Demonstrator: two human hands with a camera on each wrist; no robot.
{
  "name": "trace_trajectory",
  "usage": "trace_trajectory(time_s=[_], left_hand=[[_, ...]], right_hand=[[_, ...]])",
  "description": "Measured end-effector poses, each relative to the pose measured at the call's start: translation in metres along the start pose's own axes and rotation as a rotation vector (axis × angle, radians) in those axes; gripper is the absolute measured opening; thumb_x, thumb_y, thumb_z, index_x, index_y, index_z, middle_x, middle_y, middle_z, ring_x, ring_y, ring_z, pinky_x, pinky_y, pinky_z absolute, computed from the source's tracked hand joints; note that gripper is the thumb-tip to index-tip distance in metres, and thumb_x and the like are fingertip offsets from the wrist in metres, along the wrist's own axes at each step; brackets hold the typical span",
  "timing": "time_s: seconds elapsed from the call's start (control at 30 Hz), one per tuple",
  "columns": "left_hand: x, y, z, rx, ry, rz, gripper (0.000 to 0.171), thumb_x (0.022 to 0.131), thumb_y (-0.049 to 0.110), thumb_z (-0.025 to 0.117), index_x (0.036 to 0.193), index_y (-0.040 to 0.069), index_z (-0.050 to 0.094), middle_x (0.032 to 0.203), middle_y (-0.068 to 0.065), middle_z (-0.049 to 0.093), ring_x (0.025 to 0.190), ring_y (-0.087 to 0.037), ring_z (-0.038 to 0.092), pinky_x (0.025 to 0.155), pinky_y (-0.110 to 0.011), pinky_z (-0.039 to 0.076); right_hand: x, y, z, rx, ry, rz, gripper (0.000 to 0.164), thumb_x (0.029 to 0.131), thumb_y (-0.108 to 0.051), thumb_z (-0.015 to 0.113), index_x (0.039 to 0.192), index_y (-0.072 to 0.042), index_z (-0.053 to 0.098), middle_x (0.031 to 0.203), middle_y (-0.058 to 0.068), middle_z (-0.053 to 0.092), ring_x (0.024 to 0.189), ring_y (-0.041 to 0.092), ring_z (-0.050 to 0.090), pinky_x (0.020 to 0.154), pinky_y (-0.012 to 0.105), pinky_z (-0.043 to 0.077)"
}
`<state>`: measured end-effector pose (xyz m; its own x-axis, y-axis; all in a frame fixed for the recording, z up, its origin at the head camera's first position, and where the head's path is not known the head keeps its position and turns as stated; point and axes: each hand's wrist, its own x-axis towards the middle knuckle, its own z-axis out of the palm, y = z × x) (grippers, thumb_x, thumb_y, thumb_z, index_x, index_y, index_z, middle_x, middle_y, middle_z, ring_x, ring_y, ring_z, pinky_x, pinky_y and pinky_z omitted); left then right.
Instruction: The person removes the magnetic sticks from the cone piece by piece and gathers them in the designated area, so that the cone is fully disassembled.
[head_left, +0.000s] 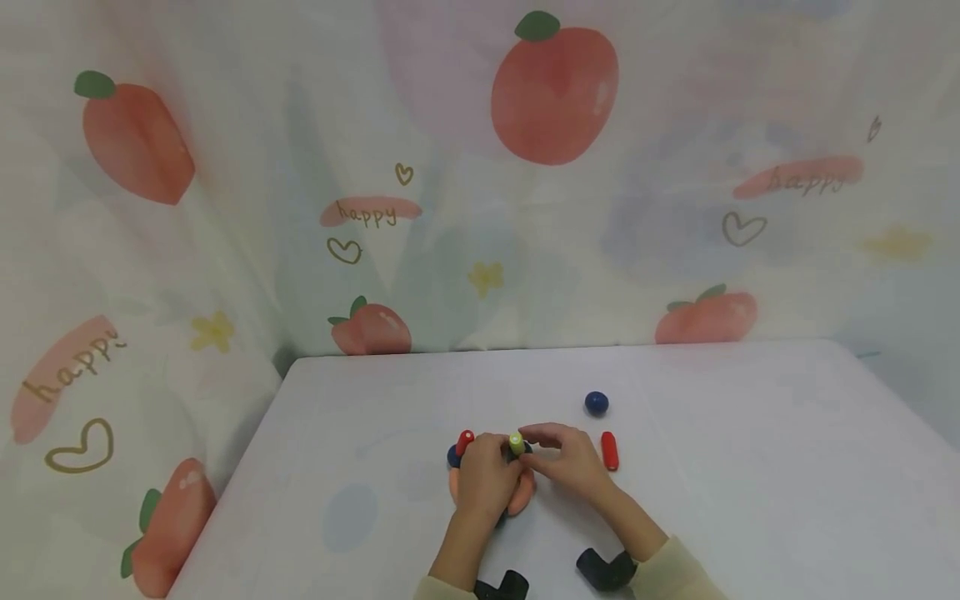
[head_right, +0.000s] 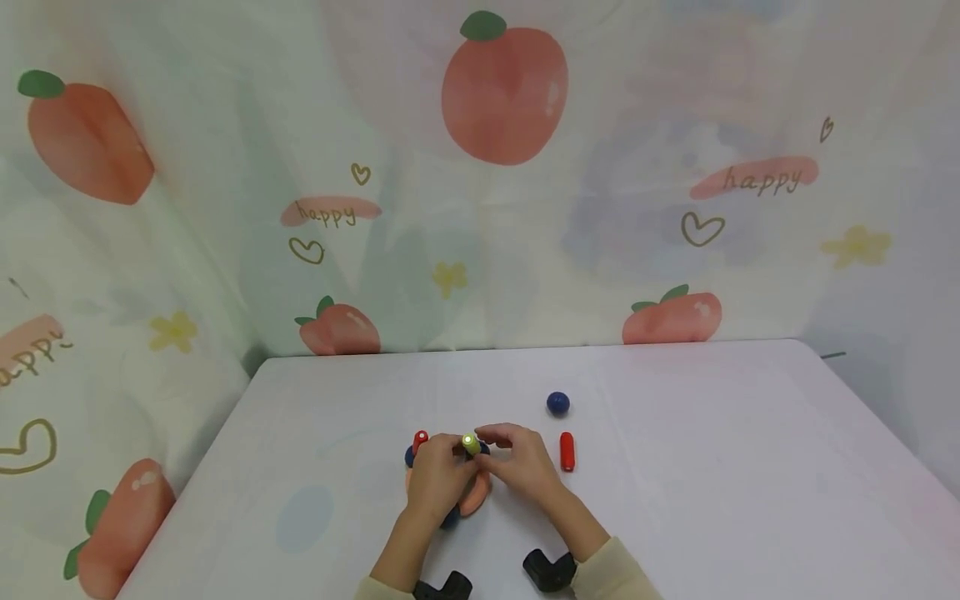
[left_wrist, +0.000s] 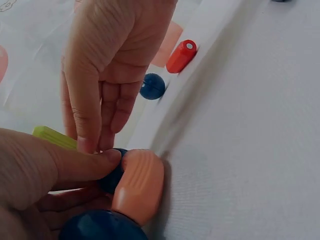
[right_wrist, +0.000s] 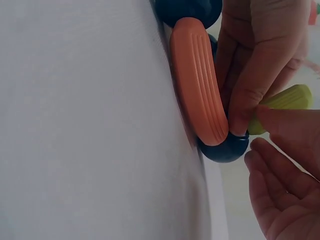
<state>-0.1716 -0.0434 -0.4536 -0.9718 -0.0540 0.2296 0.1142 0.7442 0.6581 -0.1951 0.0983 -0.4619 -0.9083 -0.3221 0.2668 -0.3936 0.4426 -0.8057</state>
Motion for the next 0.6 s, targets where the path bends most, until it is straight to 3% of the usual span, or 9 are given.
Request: trace_trajectory(time_s=[0.33, 0.6], left_hand=[[0.0021, -0.0021, 0.0053, 0.018, 0.031, 0.013, 0.024, 0.073, 0.017, 0.078, 0.092, 0.005, 0.07, 0.085, -0.003, 0.063, 0.086, -0.018, 0.061, 0.074, -0.033, 0.051], [0.0013, -0.0016, 0.0056, 0.009, 0.044, 0.029, 0.022, 0.073, 0.013, 0.078, 0.091, 0.003, 0.07, 0.085, -0.005, 0.064, 0.087, -0.02, 0.061, 0.074, -0.033, 0.052]], right_hand=[[0.0035, 0.0055, 0.002, -0.012, 0.001, -0.129, 0.029, 0.077, -0.001, 0.071, 0.105, -0.002, 0.066, 0.1, 0.006, 0.067, 0.095, 0.022, 0.061, 0.082, 0.039, 0.049], [0.0038, 0.0053, 0.0035, -0.01, 0.02, -0.133, 0.027, 0.077, 0.0, 0.071, 0.103, -0.003, 0.065, 0.098, 0.004, 0.067, 0.093, 0.019, 0.062, 0.082, 0.04, 0.049]])
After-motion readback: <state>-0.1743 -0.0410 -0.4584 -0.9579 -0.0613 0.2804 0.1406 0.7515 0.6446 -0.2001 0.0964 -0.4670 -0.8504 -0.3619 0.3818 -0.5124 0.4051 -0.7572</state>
